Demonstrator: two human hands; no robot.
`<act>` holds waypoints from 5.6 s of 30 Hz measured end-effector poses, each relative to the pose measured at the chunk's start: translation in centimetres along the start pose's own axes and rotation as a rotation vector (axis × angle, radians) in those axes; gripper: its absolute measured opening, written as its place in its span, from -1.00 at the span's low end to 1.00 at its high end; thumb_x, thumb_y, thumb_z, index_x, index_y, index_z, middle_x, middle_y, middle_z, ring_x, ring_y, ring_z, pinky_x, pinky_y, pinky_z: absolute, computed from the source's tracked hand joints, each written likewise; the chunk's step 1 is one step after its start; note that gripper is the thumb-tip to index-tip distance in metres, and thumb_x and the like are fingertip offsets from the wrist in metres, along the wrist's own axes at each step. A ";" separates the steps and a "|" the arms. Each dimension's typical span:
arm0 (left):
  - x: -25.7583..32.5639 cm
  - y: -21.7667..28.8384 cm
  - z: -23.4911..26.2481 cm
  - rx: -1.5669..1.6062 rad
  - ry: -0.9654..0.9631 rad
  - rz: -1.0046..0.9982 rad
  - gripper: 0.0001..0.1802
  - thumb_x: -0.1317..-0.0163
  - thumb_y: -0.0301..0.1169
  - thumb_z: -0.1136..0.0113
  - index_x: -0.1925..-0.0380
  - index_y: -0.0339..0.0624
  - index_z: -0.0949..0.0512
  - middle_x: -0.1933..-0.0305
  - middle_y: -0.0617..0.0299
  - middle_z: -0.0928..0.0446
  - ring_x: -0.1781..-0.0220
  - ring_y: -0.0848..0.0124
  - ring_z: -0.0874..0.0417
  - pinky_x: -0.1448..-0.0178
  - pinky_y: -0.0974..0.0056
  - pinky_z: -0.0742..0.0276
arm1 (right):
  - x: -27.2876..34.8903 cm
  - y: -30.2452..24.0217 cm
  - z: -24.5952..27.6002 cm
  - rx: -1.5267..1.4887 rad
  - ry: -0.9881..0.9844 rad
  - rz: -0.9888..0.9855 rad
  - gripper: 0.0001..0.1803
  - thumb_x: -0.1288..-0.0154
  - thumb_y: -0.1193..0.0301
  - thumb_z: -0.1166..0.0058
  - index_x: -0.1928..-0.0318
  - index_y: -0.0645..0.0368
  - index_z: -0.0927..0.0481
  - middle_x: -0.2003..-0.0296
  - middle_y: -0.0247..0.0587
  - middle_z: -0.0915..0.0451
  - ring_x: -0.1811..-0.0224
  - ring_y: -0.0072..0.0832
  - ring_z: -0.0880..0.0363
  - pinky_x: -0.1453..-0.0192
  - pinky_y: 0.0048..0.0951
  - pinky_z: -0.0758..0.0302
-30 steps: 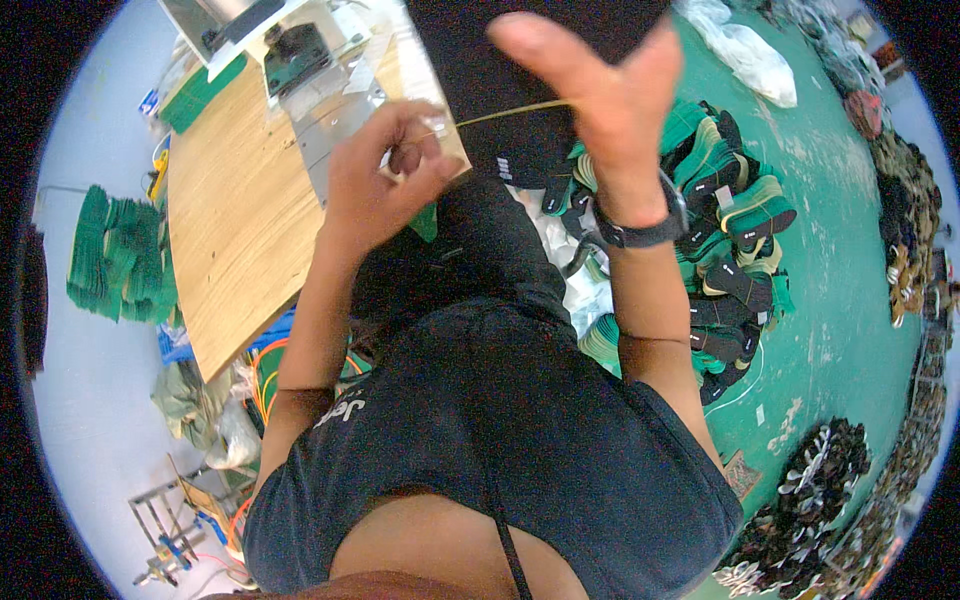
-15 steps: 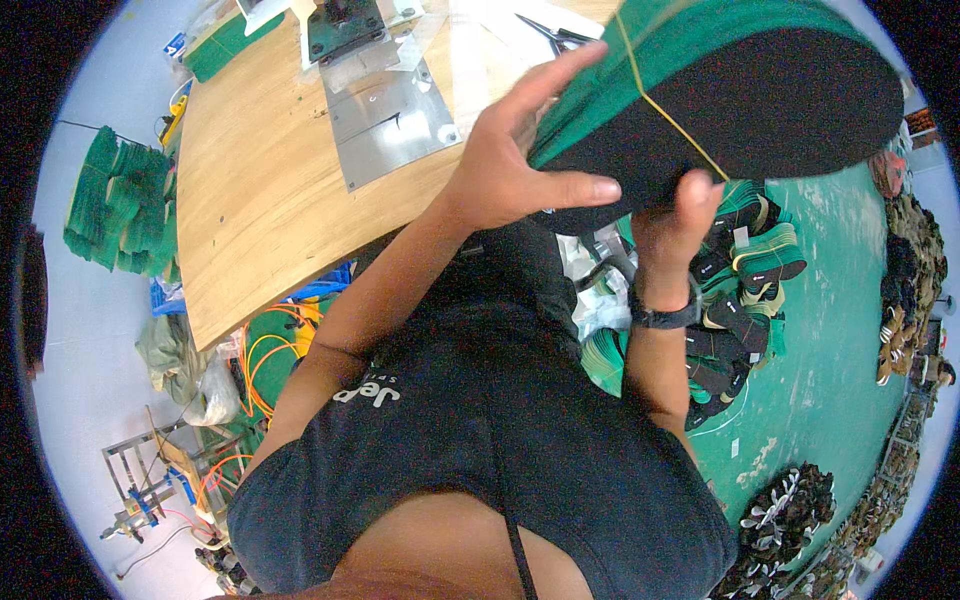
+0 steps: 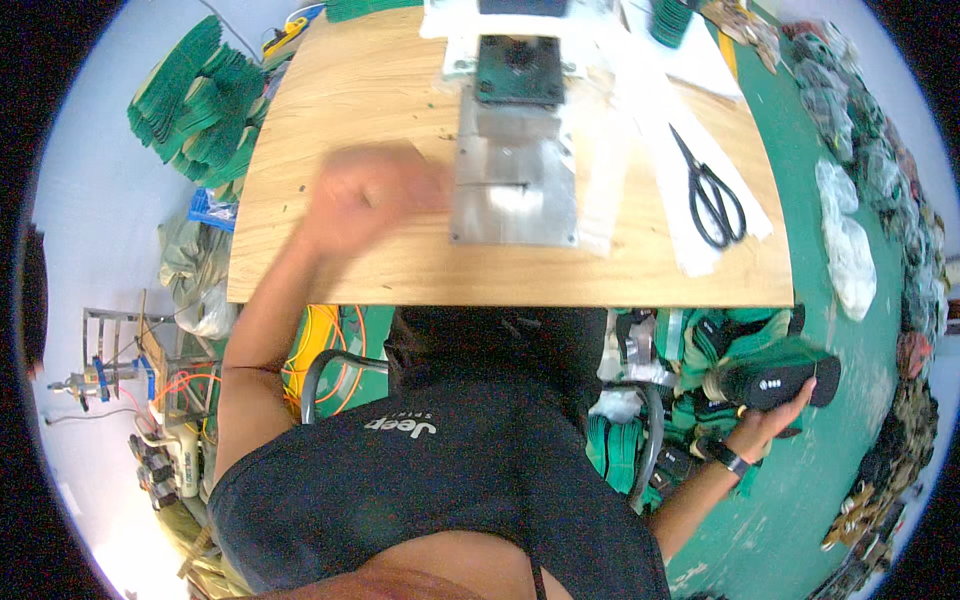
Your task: The person peels a label from a transparent sheet and presses it onto a shoe insole, then uses scissors to cut the label sheet and trim the insole.
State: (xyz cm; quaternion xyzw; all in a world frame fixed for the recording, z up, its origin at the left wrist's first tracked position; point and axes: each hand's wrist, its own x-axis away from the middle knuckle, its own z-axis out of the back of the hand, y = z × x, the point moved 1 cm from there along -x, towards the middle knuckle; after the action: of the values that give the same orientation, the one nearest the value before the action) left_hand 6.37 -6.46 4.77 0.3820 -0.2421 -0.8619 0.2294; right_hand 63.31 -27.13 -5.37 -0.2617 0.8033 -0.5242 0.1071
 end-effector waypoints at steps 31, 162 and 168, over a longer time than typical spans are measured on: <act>-6.3 -30.3 24.1 -0.744 0.120 0.924 -0.10 -0.02 0.02 -0.42 -0.25 -0.33 -0.35 -0.12 -0.23 -0.52 -0.08 -0.05 -0.61 -0.17 0.01 -0.53 | 3.8 -0.5 -20.1 0.843 -0.416 0.933 -0.67 -0.54 0.45 0.15 -0.18 0.41 -0.42 0.06 -0.01 -0.64 -0.05 -0.27 -0.58 -0.25 -0.24 -0.42; 13.1 -2.9 3.9 -0.094 0.019 0.621 0.29 0.42 -0.24 -0.63 -0.44 -0.22 -0.17 -0.33 -0.07 -0.36 -0.38 0.11 -0.38 -0.48 0.10 -0.20 | 16.1 10.8 -28.3 0.862 -1.384 0.773 -0.18 0.10 0.31 -0.52 -0.21 0.19 -0.43 -0.01 -0.05 -0.48 -0.10 -0.12 -0.41 -0.18 -0.23 -0.41; 12.6 -2.8 3.4 -0.103 0.044 0.653 0.35 0.39 -0.39 -0.61 -0.51 -0.10 -0.03 -0.29 -0.09 -0.40 -0.31 0.09 -0.45 -0.42 0.10 -0.30 | 16.4 10.7 -28.3 0.872 -1.369 0.816 -0.25 0.09 0.32 -0.50 -0.16 0.19 -0.47 0.05 -0.06 -0.52 -0.07 -0.08 -0.41 -0.15 -0.21 -0.40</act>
State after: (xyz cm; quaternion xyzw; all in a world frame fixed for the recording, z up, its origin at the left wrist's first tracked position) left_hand -4.39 -10.75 -1.77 0.2908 -0.3029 -0.7455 0.5176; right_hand 33.58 -10.24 -1.22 -0.1473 0.3246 -0.4330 0.8279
